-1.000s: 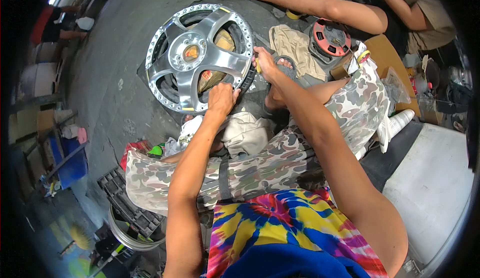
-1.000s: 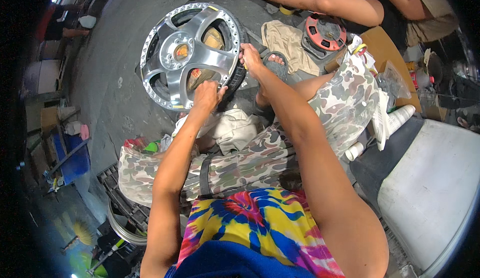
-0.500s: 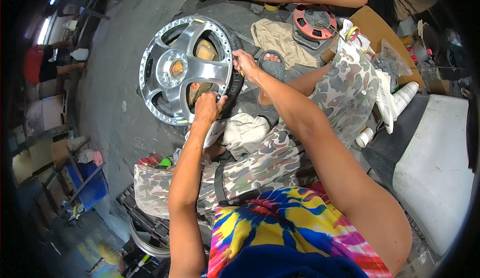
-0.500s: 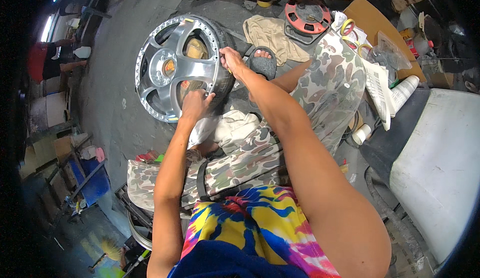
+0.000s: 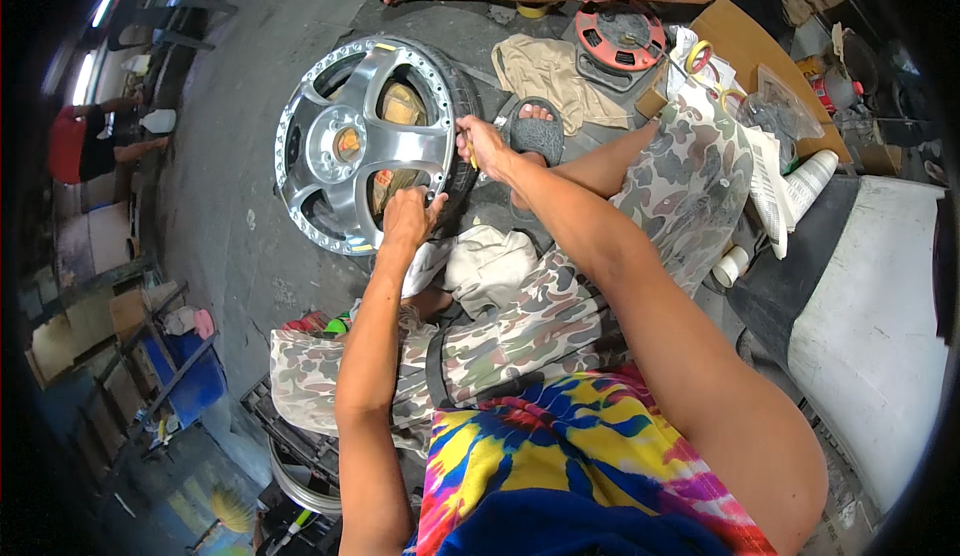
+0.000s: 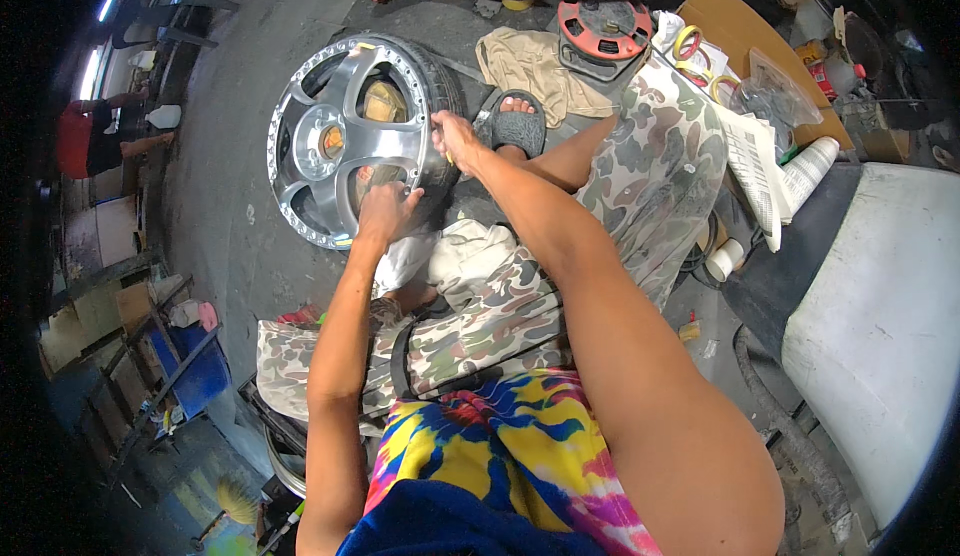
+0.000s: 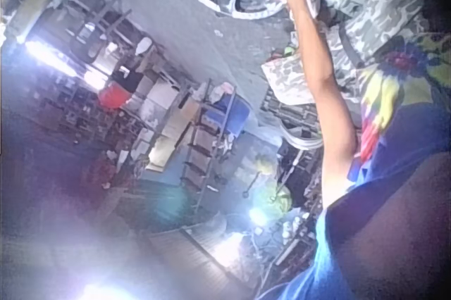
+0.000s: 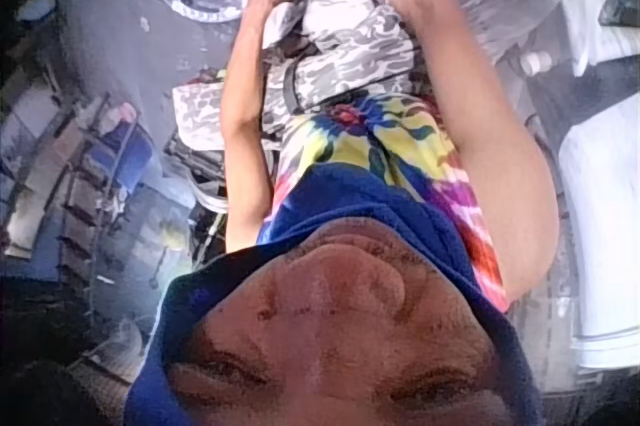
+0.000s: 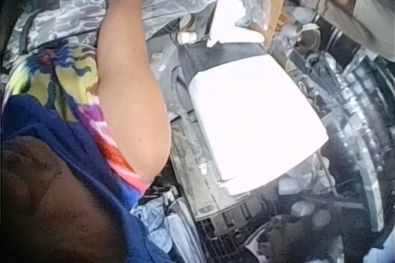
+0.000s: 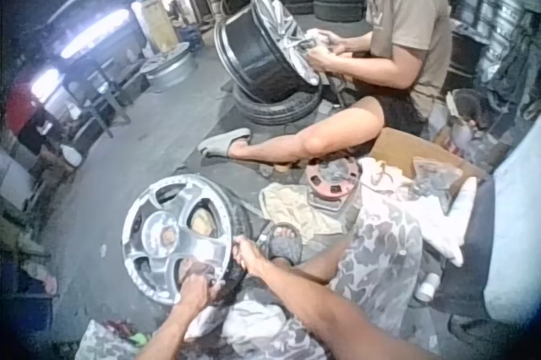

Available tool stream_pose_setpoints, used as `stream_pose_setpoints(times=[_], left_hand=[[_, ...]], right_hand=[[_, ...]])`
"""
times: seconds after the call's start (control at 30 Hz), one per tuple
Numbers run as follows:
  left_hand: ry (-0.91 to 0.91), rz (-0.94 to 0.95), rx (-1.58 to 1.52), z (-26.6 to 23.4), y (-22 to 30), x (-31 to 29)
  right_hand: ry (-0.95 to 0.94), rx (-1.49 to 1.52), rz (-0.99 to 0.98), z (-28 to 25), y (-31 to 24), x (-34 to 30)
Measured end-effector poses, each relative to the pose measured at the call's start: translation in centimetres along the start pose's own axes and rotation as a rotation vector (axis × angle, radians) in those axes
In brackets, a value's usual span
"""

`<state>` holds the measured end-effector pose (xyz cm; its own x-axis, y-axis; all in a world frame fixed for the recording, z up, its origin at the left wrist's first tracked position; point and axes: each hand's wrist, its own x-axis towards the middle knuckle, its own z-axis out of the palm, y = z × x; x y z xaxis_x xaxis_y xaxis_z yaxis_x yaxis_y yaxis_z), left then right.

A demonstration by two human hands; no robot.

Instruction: The person sits on the floor and cleans a silver wheel rim using a green spray bottle and a white cloth. They spray the rim and wipe it repeatedly, focusing on the spokes and outer edge. Another person is visible in the background working on a different rim.

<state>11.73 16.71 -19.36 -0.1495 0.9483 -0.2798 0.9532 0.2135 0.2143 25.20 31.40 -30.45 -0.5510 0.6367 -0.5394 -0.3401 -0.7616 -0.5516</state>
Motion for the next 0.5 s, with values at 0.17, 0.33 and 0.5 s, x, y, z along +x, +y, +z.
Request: stream_pose_setpoints(times=[0.17, 0.33, 0.5], left_hand=[[0.054, 0.032, -0.022, 0.4, -0.3, 0.0], [0.048, 0.024, -0.061, 0.1, -0.3, -0.3], [0.093, 0.06, -0.089, 0.5, -0.6, 0.0]], right_hand=[[-0.017, -0.017, 0.04, -0.2, 1.2, -0.9], [0.006, -0.03, 0.072, 0.0, 2.5, -2.3], [-0.001, 0.112, 0.08, -0.3, 3.6, -1.2]])
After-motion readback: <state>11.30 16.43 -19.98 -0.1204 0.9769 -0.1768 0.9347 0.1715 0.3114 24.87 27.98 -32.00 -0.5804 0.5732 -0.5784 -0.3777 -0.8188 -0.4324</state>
